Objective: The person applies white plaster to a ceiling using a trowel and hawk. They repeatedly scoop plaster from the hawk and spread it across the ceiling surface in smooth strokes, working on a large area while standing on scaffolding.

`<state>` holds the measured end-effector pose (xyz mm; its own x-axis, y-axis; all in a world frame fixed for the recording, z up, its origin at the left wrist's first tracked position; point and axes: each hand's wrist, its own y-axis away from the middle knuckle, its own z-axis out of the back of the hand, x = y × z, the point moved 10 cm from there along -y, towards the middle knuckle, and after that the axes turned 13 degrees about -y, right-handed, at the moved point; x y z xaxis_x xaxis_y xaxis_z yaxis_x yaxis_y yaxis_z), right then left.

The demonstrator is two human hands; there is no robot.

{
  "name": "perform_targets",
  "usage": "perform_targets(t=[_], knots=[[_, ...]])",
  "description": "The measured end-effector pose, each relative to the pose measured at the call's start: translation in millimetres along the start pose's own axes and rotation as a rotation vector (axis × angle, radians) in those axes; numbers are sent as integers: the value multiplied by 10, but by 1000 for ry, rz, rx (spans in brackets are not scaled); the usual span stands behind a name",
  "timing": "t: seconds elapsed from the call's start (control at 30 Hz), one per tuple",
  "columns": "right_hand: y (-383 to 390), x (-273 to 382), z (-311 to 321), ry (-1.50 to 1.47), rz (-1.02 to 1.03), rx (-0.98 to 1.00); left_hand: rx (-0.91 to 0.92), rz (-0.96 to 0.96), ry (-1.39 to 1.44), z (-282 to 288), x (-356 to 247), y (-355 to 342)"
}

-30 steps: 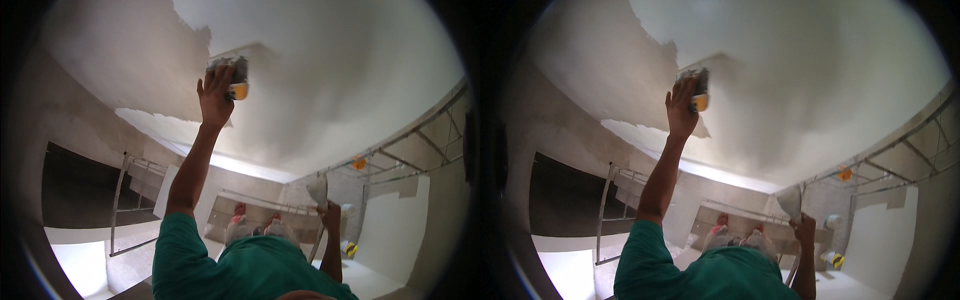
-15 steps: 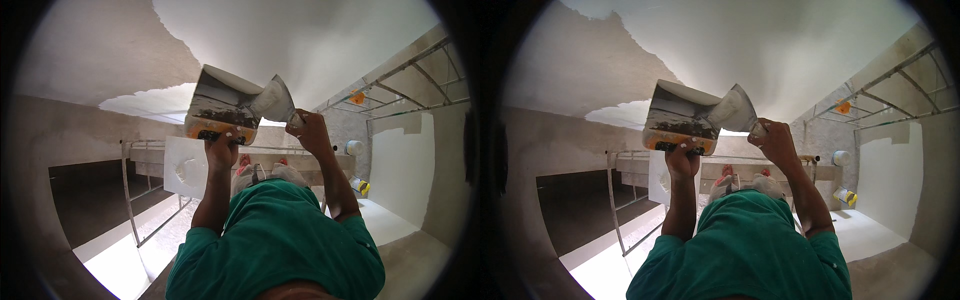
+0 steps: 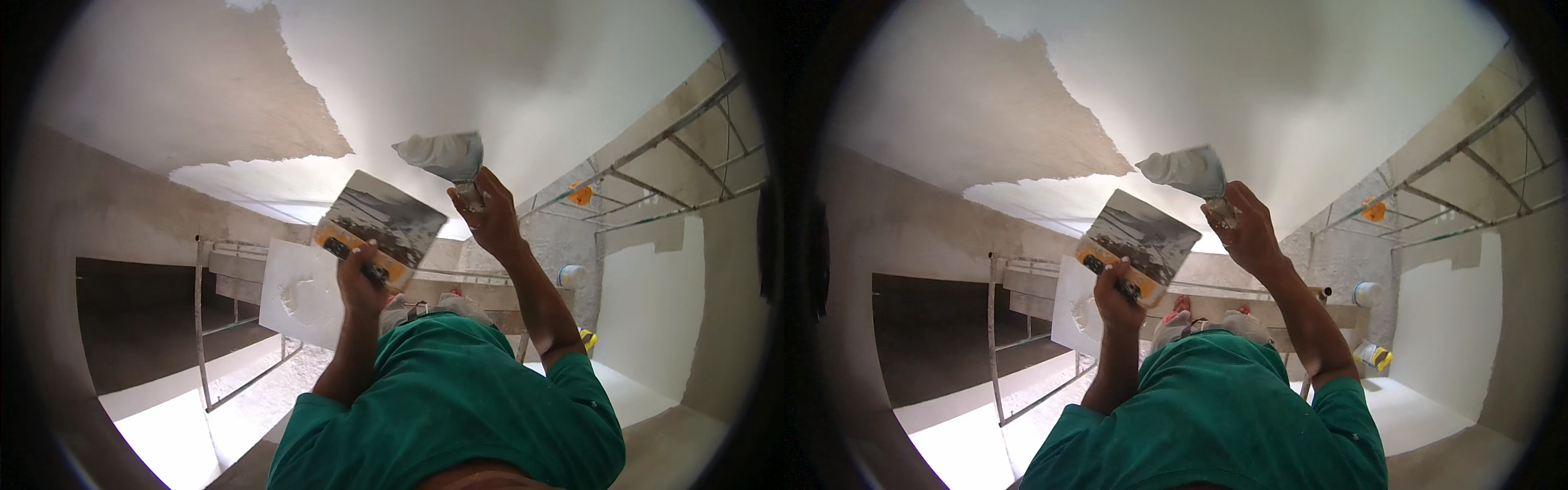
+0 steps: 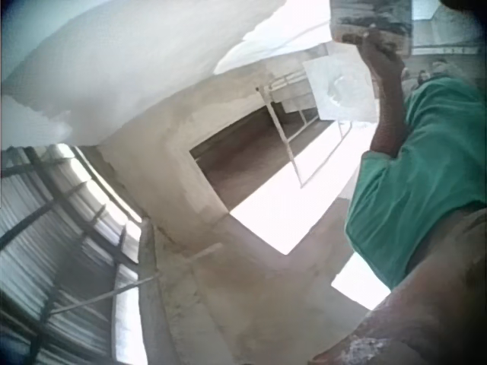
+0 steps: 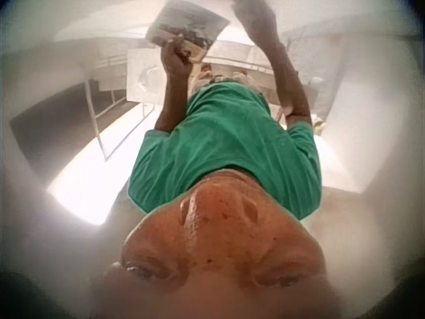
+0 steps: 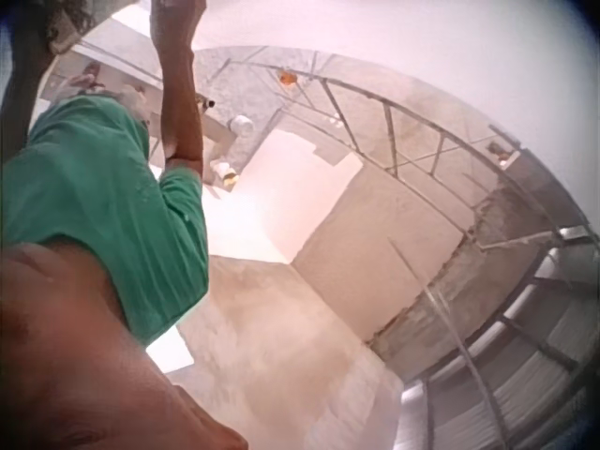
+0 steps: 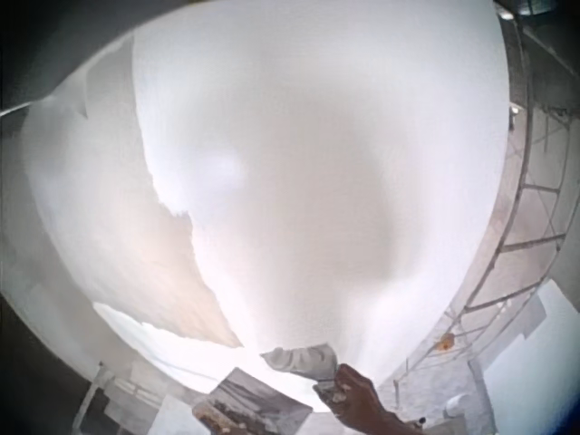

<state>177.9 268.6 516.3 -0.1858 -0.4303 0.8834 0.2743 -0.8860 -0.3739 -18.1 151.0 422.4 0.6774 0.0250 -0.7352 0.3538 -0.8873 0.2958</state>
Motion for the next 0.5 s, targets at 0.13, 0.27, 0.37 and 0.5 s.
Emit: perform_targets(t=[0.13, 0.27, 0.37, 0.5], knots=[[45, 142, -218, -123, 318, -14, 130, 86, 236, -384, 96, 188], [128, 151, -285, -39, 441, 42, 171, 80, 258, -458, 132, 223], [132, 116, -179, 102, 474, 72, 93, 114, 217, -335, 203, 278], [238, -267, 8, 428, 516, 116, -65, 63, 106, -371, 9, 377]])
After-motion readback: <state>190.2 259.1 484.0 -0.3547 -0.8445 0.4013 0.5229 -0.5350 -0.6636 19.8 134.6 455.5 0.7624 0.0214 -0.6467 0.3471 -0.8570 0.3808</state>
